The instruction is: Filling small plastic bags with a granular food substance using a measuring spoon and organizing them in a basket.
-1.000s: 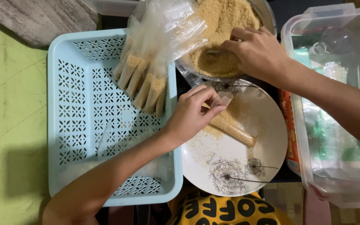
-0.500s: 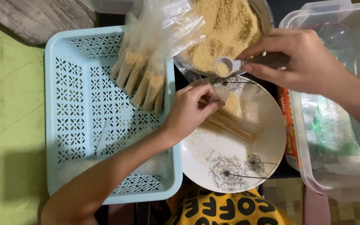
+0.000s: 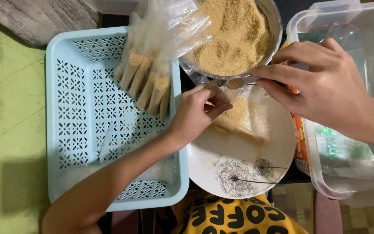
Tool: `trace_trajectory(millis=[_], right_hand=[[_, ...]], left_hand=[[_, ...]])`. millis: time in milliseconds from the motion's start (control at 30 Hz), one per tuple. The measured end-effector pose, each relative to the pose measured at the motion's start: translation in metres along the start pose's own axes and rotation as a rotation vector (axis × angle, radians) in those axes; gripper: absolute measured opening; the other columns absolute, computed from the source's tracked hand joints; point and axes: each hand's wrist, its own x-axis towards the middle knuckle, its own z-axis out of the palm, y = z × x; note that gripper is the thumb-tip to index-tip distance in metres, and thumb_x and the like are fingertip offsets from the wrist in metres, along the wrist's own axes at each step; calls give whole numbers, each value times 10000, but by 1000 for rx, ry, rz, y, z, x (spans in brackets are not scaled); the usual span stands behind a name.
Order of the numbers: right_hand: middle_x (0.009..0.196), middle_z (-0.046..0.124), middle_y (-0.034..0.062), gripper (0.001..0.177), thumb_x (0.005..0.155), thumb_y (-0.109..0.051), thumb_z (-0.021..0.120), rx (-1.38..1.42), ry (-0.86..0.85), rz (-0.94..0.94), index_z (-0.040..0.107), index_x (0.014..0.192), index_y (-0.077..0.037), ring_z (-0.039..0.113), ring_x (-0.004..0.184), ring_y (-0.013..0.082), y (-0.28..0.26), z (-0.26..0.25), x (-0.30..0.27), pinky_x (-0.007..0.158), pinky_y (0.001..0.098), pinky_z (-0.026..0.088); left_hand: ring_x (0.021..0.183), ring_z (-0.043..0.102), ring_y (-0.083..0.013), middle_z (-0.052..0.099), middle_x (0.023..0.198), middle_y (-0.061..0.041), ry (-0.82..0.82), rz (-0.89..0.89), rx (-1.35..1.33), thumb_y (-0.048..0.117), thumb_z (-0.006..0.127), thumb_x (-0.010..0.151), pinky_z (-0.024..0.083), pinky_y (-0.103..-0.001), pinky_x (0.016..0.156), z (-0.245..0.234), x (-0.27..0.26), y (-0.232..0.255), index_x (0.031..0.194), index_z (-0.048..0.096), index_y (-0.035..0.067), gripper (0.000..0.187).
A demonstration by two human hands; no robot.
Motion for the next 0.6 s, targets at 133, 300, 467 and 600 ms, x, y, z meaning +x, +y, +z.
trace_trajectory(millis=[133,300,467,600], right_hand=[[1082,708,16,85,1095,-206,839,-40,24,-26,821,1174,-232,665,885,181,0,1,-1,758,351,369],[1124,716,14,57,1103,-190,856,-55,58,-41,830,1139,-226,641,867,194,-3,1,-3,776,360,358],[1202,706,-13,172,1089,-118,847,-66,34,-54,823,1140,-281,625,928,218,9,10,-4,853,396,337],[1174,698,138,270,1054,59,712,173,-19,66,749,1312,-11,654,959,290,30,41,14,827,376,461]], left_hand=[[868,696,-201,720,946,-98,-11,2,4,132,784,866,570,-300,766,-1,0,1,962,684,25,175],[860,696,-195,708,944,-91,-16,-11,-31,173,760,879,586,-289,744,-2,1,3,956,678,20,190],[880,713,-204,722,978,-110,-11,-16,-46,142,771,874,602,-294,760,0,1,0,996,700,12,193],[847,683,-192,719,957,-97,-11,-20,56,106,799,830,572,-294,730,-2,1,1,983,706,12,202]])
